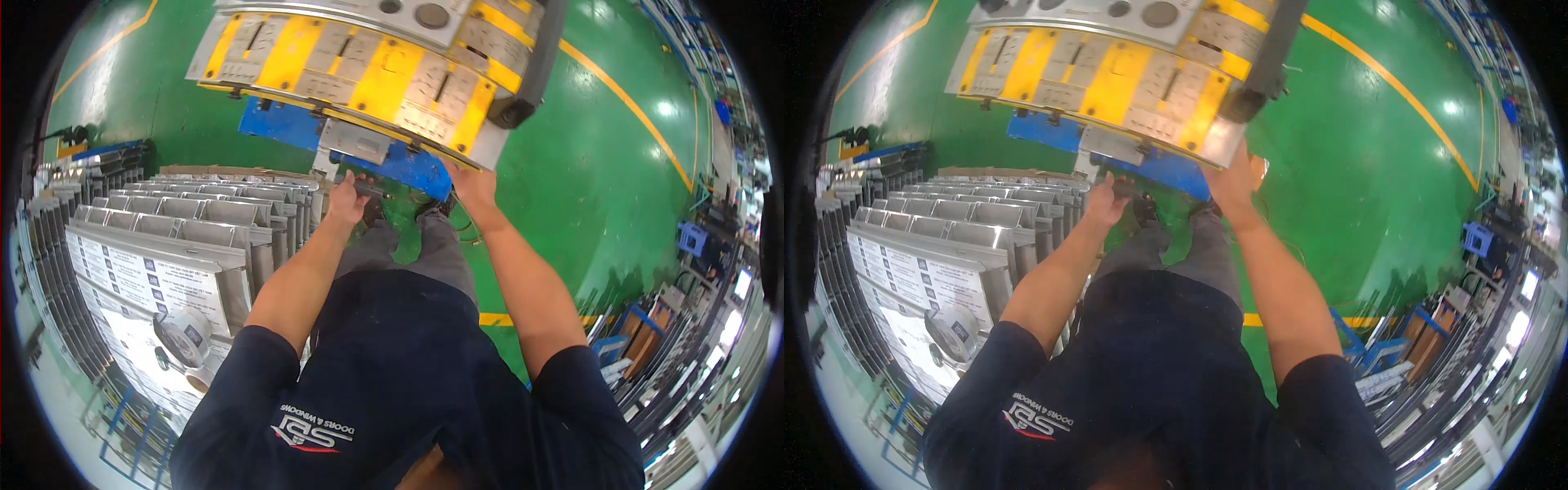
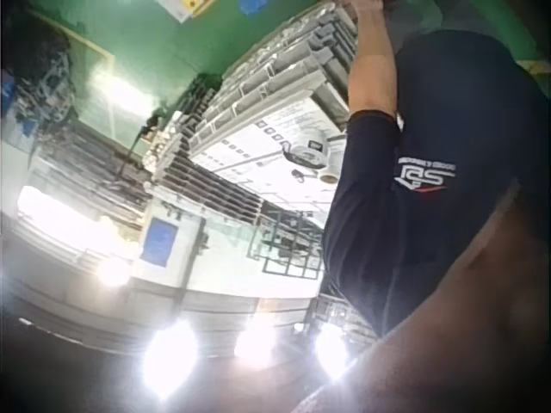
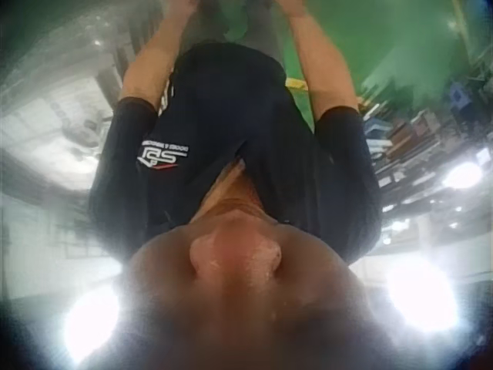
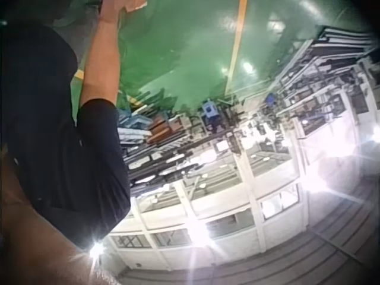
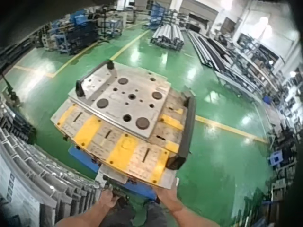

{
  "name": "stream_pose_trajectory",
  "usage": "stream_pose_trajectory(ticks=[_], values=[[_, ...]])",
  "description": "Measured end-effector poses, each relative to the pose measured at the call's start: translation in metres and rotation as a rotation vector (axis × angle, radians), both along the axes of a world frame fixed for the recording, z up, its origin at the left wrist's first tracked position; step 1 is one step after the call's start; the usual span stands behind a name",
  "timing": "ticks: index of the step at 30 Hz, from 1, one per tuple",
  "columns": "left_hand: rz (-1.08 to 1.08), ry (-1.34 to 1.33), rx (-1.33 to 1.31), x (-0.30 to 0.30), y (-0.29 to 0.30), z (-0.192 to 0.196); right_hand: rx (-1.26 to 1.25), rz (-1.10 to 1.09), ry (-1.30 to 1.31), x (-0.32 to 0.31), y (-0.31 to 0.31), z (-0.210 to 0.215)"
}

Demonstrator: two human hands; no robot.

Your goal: The person uses a pneumatic rivet gun to fasten metal profiles on a long window frame. They then use a hammer to tap the frame, move to a machine to adjust a small metal piece, and return to the frame to continue riveting. The person also sprays a lubricant on the tool and connects a hose before resuming work.

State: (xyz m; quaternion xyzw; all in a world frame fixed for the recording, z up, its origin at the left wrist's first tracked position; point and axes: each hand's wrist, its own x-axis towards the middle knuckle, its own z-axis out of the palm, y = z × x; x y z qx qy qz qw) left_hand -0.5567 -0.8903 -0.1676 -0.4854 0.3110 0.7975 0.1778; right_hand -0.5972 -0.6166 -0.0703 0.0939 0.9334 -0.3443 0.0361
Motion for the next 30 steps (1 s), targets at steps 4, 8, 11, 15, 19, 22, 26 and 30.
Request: stream_pose_trajectory(ticks=[4, 8, 11, 15, 19, 22, 26, 30], values=[[-0.070, 0.060, 0.027, 0.001, -0.008, -0.012, -0.056, -0.041, -0.057, -0.014, -0.011, 0.032], [-0.189, -0.009, -0.012, -0.001, -0.010, -0.003, -0.107, -0.127, 0.118, 0.000, 0.002, 0.029], [-0.236, -0.144, -0.083, 0.007, -0.024, -0.016, -0.063, -0.180, 0.208, 0.036, 0.016, -0.001], [-0.370, -0.123, -0.086, 0.006, 0.002, 0.039, -0.032, 0.145, -0.363, 0.101, 0.012, -0.015], [-0.413, -0.089, -0.044, 0.016, -0.005, 0.027, -0.093, 0.435, -0.567, 0.109, -0.053, -0.024], [-0.507, -0.065, -0.078, 0.011, -0.006, 0.031, -0.117, 0.373, -0.514, 0.109, -0.092, -0.061], [-0.455, -0.148, -0.155, 0.000, 0.001, 0.028, -0.200, 0.471, -0.616, 0.094, -0.093, -0.091], [-0.429, -0.206, -0.255, -0.002, 0.006, 0.020, -0.617, 0.454, -0.831, 0.126, -0.069, -0.102]])
